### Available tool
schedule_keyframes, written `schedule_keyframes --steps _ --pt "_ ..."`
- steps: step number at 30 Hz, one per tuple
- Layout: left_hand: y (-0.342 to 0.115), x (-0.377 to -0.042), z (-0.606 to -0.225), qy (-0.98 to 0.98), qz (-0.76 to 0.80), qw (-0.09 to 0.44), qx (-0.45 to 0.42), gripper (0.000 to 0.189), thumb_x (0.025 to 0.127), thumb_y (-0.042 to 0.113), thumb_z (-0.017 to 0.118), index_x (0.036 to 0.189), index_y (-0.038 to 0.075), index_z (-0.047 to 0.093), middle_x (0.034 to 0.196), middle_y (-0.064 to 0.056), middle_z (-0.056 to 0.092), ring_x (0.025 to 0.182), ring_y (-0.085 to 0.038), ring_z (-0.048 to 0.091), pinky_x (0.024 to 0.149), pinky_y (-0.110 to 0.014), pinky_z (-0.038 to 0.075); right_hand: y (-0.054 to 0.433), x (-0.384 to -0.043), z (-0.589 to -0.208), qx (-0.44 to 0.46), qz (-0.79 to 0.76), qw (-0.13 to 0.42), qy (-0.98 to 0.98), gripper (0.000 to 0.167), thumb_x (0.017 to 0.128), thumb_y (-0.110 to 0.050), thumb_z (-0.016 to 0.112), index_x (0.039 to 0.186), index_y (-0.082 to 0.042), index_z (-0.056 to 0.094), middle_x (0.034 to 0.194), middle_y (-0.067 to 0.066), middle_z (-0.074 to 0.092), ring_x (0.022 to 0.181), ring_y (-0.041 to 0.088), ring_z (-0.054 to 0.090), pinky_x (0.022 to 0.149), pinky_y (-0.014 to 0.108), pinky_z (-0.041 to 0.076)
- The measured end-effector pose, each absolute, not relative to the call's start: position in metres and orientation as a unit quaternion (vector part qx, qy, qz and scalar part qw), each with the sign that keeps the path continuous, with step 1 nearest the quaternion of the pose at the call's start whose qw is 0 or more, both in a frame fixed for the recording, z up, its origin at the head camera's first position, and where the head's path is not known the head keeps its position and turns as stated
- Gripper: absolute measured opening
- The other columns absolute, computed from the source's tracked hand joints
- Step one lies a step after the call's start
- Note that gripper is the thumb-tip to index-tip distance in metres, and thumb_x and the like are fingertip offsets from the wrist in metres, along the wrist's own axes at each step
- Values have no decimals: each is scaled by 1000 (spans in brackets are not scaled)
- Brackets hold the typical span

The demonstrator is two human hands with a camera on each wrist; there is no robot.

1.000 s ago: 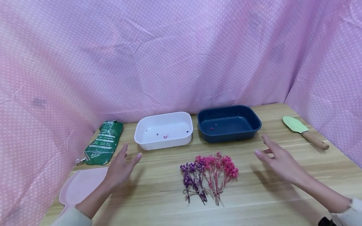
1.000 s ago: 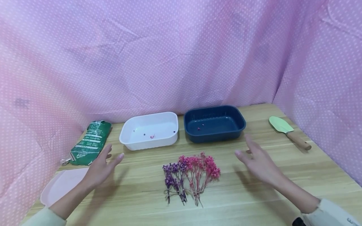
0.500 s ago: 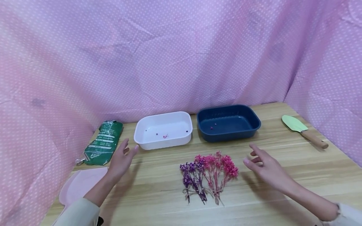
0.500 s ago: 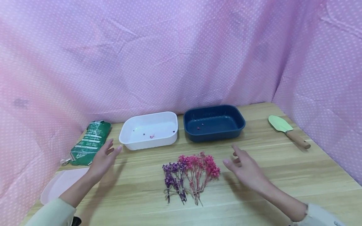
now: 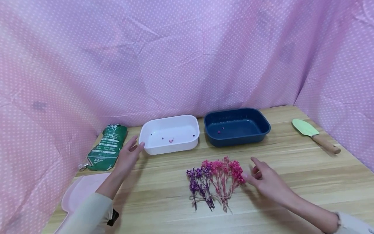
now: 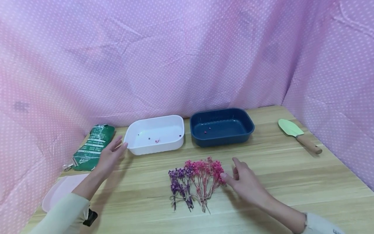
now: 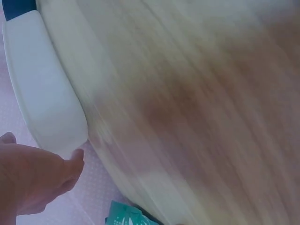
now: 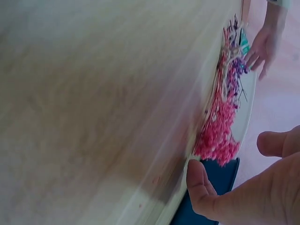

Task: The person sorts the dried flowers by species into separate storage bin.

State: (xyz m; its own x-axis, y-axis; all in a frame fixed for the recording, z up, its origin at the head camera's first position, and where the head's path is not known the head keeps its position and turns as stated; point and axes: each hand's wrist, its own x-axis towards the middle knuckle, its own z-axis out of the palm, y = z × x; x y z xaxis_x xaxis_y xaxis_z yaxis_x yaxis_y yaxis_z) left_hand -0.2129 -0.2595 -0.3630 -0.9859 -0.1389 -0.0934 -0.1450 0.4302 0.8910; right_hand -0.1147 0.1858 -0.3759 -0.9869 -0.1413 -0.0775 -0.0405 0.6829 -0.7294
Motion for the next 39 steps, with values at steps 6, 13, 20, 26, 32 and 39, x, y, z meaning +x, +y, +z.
schedule_keyframes --steps 6,13,20,26,32,39 --pt "-257 -221 -365 813 576 14 -85 72 95 43 57 154 18 23 158 -10 23 142 -30 27 110 -48 34 173 -112 -378 -55 -385 74 918 86 88 -42 67 142 13 30 99 10 53 83 18 52 71 30 50" --pt "-257 -227 -369 804 587 25 -91 73 95 40 58 154 17 22 158 -9 22 142 -26 26 113 -40 31 157 -115 -385 -70 -324 67 941 93 87 -56 61 142 12 32 131 36 44 116 51 49 97 59 44" --pt "-255 -228 -370 807 582 21 -100 72 95 35 59 154 16 22 155 -17 26 139 -30 30 112 -42 32 148 -117 -393 -83 -236 39 967 89 83 -55 67 140 8 39 117 24 50 99 36 59 68 46 55" --pt "-251 -229 -370 804 583 27 -109 72 96 34 58 154 20 18 155 -18 23 138 -32 32 111 -43 34 151 -118 -393 -87 -269 38 959 80 81 -27 74 140 11 36 112 23 47 79 20 54 57 27 49" --pt "-251 -228 -371 806 582 28 -106 72 97 34 58 154 20 17 154 -18 24 137 -31 33 111 -42 34 160 -119 -390 -92 -333 23 938 68 78 3 65 136 16 33 117 29 34 77 20 51 56 24 49" --pt "-252 -229 -372 807 582 25 -101 72 96 35 58 153 19 18 153 -18 26 136 -30 34 110 -42 35 167 -118 -390 -91 -296 1 951 37 79 0 70 108 14 53 99 18 40 74 18 47 55 24 45"
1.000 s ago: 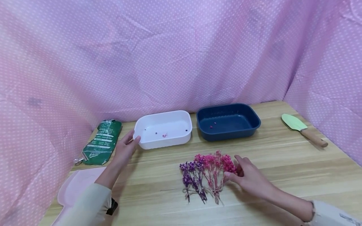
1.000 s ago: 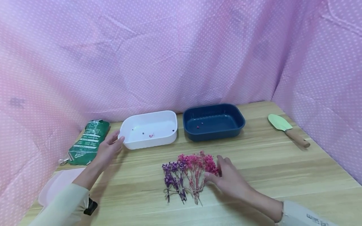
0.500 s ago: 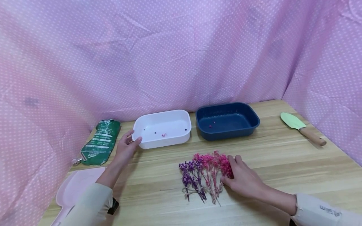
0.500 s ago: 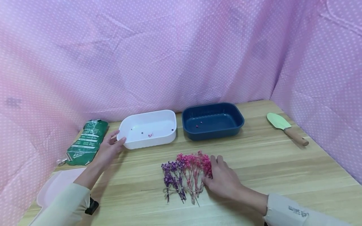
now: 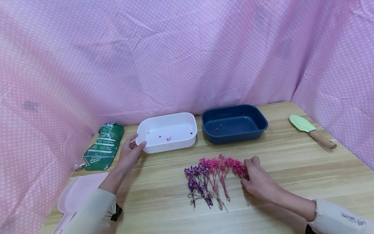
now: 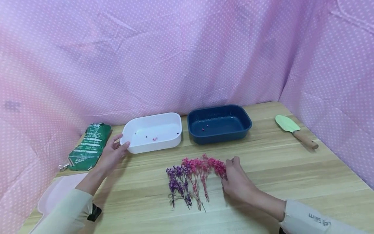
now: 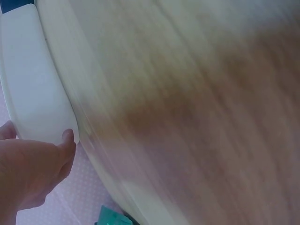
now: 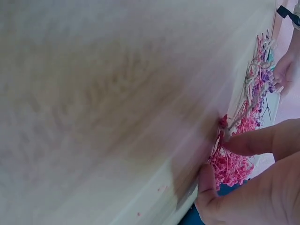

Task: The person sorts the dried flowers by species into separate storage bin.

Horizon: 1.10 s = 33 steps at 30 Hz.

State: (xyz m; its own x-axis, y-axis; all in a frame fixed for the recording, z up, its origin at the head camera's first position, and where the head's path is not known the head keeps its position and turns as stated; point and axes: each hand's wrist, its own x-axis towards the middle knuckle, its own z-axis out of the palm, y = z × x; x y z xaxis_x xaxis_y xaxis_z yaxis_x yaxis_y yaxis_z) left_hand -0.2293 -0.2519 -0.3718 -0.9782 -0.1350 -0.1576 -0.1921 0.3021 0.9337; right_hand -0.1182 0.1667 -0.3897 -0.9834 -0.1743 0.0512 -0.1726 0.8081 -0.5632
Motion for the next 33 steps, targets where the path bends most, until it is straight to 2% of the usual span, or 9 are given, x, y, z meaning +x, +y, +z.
schedule_keyframes --steps 2,4,9,13,16,20,24,27,33 --pt "-252 -230 -372 805 584 23 -99 71 97 33 58 153 18 18 153 -19 27 136 -30 34 110 -42 36 168 -119 -390 -98 -278 8 956 40 80 -5 73 110 15 56 94 14 43 71 17 46 54 25 43" --pt "-253 -231 -373 805 585 23 -98 70 97 31 57 153 17 18 152 -19 28 135 -30 35 110 -42 36 170 -120 -389 -104 -261 20 959 42 80 -9 74 112 14 58 91 11 47 72 16 48 57 26 46" --pt "-253 -231 -373 807 581 27 -101 70 98 30 57 154 18 17 153 -19 28 136 -30 35 110 -42 36 176 -129 -387 -122 -266 38 956 44 79 -1 72 120 11 59 85 6 56 74 17 53 63 33 51" --pt "-253 -230 -372 807 579 31 -108 69 98 29 57 154 19 17 153 -19 27 136 -30 34 109 -42 36 184 -133 -381 -118 -326 65 936 44 79 3 70 121 11 59 78 4 59 67 16 53 54 28 49" --pt "-253 -230 -372 807 579 33 -110 69 98 29 57 154 19 17 153 -19 27 136 -30 34 109 -42 37 191 -133 -375 -93 -400 106 906 46 82 2 68 125 12 55 77 5 59 62 16 55 48 27 49" --pt "-253 -231 -371 808 579 34 -108 70 97 30 57 154 20 17 152 -20 27 135 -30 35 110 -42 36 198 -134 -366 -58 -506 165 845 55 85 -2 68 135 11 47 83 10 58 63 20 58 49 32 53" --pt "-254 -232 -372 805 583 34 -106 70 97 30 57 154 20 16 152 -20 28 134 -29 36 110 -42 36 200 -136 -361 -53 -575 207 790 67 86 -7 70 143 9 37 89 13 58 67 22 61 56 33 57" --pt "-254 -232 -372 805 583 33 -106 70 98 30 57 154 20 16 152 -19 28 135 -29 36 110 -42 36 198 -139 -359 -60 -595 219 771 72 86 -11 71 144 8 33 90 13 59 69 23 62 61 33 57" --pt "-254 -231 -372 806 582 33 -102 70 98 30 56 154 20 16 153 -19 27 136 -29 35 110 -42 36 187 -149 -354 -68 -619 212 753 65 88 -12 70 142 7 39 90 12 59 70 21 62 65 33 58"
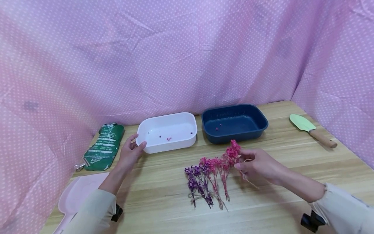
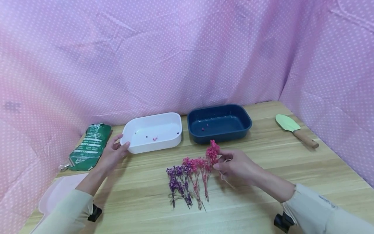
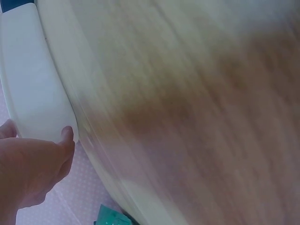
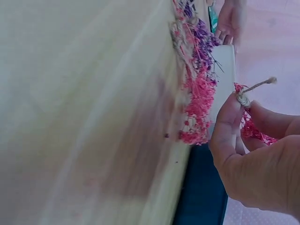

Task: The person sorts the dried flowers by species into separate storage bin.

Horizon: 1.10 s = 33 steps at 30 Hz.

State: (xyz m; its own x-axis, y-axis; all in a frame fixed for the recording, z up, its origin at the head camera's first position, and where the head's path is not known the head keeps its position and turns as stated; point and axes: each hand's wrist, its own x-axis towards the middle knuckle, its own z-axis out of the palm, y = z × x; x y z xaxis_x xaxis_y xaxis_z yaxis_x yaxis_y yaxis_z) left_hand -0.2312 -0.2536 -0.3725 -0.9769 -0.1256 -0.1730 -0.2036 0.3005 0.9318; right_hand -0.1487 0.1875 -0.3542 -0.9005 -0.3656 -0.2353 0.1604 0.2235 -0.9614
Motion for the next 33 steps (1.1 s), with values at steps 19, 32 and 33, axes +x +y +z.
schedule_keyframes --steps 19,32,33 --pt "-252 -231 -376 796 597 30 -95 71 97 33 58 154 20 17 153 -18 27 136 -28 35 110 -40 36 124 -213 -329 -91 -677 171 710 24 88 -4 68 109 6 61 85 7 60 72 15 61 70 35 59" --pt "-254 -232 -378 794 601 21 -88 76 93 39 60 153 19 18 152 -19 29 135 -27 37 109 -40 38 70 -265 -312 -45 -704 163 690 41 90 -2 66 130 -2 58 87 9 63 71 16 65 75 37 60" --pt "-254 -232 -379 795 600 21 -90 76 93 39 60 153 19 18 151 -19 29 135 -27 37 109 -40 38 65 -270 -311 -40 -708 162 686 42 89 -1 65 131 -2 58 87 9 64 72 17 65 77 38 59"
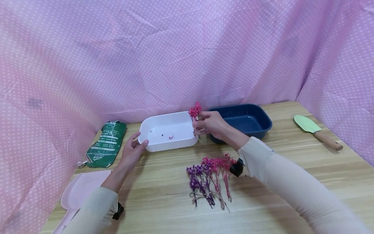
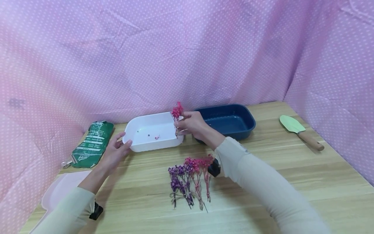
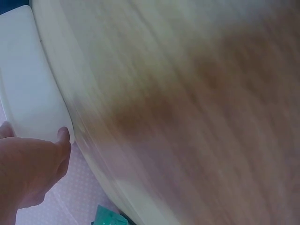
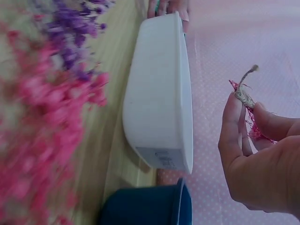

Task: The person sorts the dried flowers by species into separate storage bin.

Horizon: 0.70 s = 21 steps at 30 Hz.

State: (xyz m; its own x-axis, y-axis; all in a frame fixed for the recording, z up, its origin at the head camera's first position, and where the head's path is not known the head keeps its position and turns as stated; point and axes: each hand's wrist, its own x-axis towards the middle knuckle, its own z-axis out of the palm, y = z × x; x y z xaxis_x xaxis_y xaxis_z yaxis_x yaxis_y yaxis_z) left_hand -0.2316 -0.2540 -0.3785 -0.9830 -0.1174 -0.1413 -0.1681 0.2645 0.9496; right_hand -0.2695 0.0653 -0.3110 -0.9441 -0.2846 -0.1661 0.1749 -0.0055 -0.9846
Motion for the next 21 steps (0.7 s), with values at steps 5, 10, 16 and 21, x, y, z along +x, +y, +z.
schedule_keyframes --steps 5,10,16,21 --pt "-255 -232 -378 795 599 25 -90 72 96 35 58 154 20 17 152 -19 28 135 -28 36 110 -41 36 44 -291 -312 -10 -729 151 667 42 88 1 67 129 -5 60 84 10 66 71 19 64 79 39 59" --pt "-254 -232 -377 795 598 29 -92 69 98 31 56 154 21 17 152 -18 29 135 -28 36 110 -41 36 28 -307 -322 6 -722 129 680 46 87 4 67 131 -5 59 86 14 67 67 19 64 79 44 58" --pt "-253 -231 -374 796 598 32 -88 69 98 31 55 154 21 16 153 -18 28 135 -28 36 110 -41 36 15 -312 -338 -2 -650 119 750 54 85 4 68 136 -5 54 86 17 67 62 20 64 77 45 59" --pt "-254 -231 -375 800 593 36 -88 69 99 31 55 154 21 16 153 -19 26 136 -30 35 110 -42 35 11 -310 -341 -29 -590 103 800 54 83 4 71 134 0 55 81 14 64 66 22 64 68 37 60"
